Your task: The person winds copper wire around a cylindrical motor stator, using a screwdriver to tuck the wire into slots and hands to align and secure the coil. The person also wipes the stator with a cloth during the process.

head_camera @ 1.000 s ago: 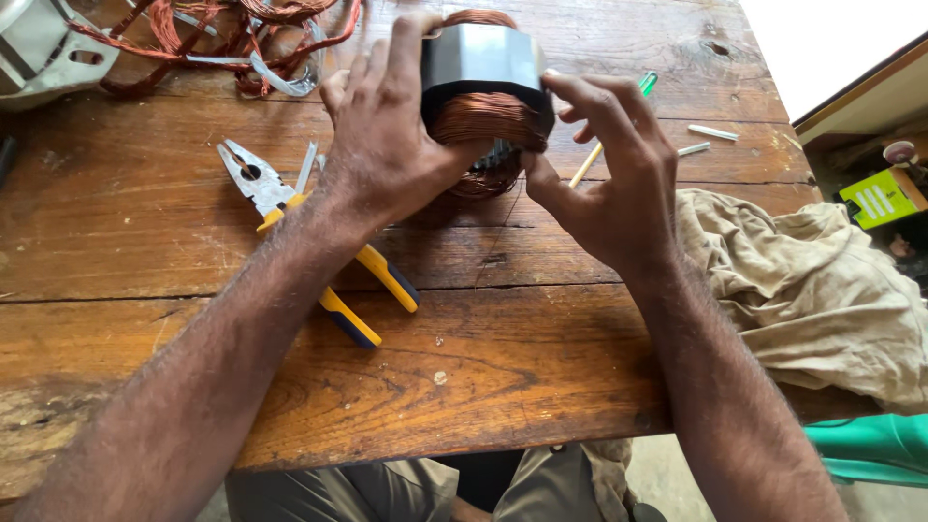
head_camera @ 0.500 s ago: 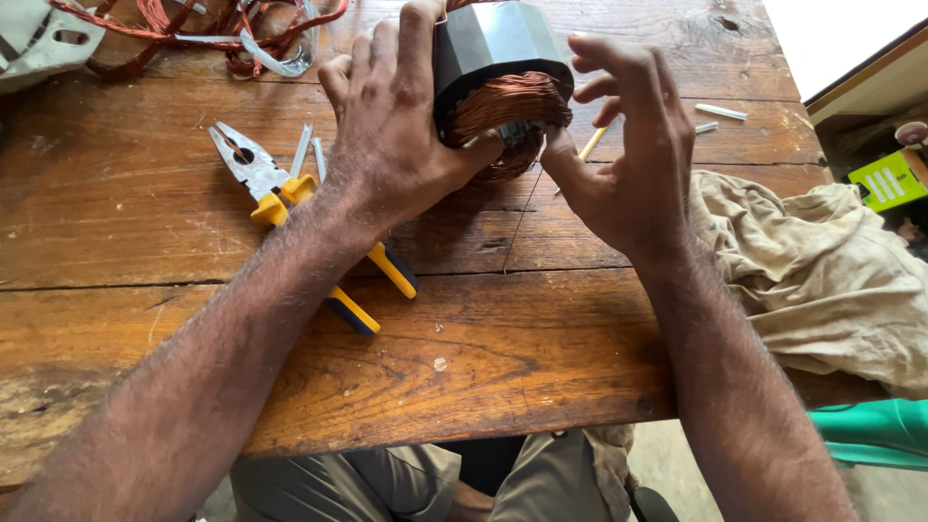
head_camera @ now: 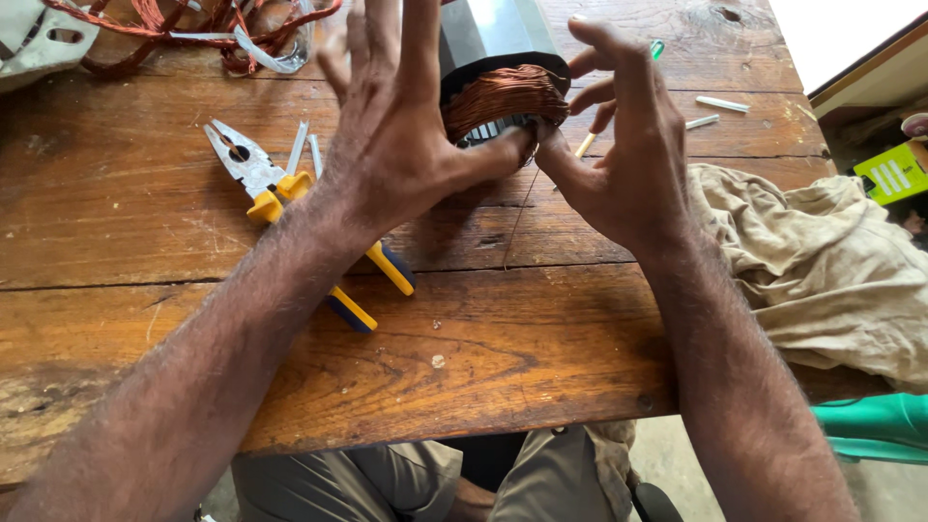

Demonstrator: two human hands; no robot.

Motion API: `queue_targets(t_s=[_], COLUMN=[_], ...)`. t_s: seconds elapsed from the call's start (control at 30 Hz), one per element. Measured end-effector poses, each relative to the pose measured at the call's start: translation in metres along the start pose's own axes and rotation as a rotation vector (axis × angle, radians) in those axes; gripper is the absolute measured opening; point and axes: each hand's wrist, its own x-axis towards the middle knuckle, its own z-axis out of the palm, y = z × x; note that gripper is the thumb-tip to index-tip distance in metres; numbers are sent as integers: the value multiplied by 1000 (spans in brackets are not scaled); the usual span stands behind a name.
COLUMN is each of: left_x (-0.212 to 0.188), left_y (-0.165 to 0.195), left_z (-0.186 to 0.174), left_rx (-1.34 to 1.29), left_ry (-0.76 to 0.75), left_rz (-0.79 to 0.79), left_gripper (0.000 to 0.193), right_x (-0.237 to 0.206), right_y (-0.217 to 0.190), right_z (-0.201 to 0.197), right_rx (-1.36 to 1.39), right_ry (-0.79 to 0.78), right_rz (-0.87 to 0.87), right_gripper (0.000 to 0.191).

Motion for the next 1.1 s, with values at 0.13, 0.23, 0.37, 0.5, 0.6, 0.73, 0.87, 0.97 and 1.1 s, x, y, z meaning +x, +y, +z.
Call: queue_targets(t_s=[0.13,0.23,0.37,0.5,0.6,0.73,0.87,0.97,1.1], left_x=[-2,-2,-8,-12,-15,-17,-18,-20,-19], left_y=[9,15,23,24,25,25,22,20,19], left_z=[-14,-16,-11,-8,-6,-3,3,6,10], left_rx=[-131,-18,10,53,97,116,186,192,209], left_ry=[-30,-13,-80,-79,-83,-93,-129,-109,-40], left_rz=[124,356,343,315,302,299,286,292,305], left_gripper=[77,28,12,9,10,17,21,16,13], right_x=[-1,0,4,4,4,5,2,-1,-3], right_y=[-4,-3,3,3,1,-1,2,7,11], right_z=[-2,-3,-7,-10,-7,-3,0,2,5], right_rx=[-1,96,420,476,458,436,407,403,319], right_ry=[-4,1,102,233,256,241,229,231,243], right_rz=[11,61,231,274,280,246,231,232,224], right_gripper=[68,61,42,35,36,36,33,34,31])
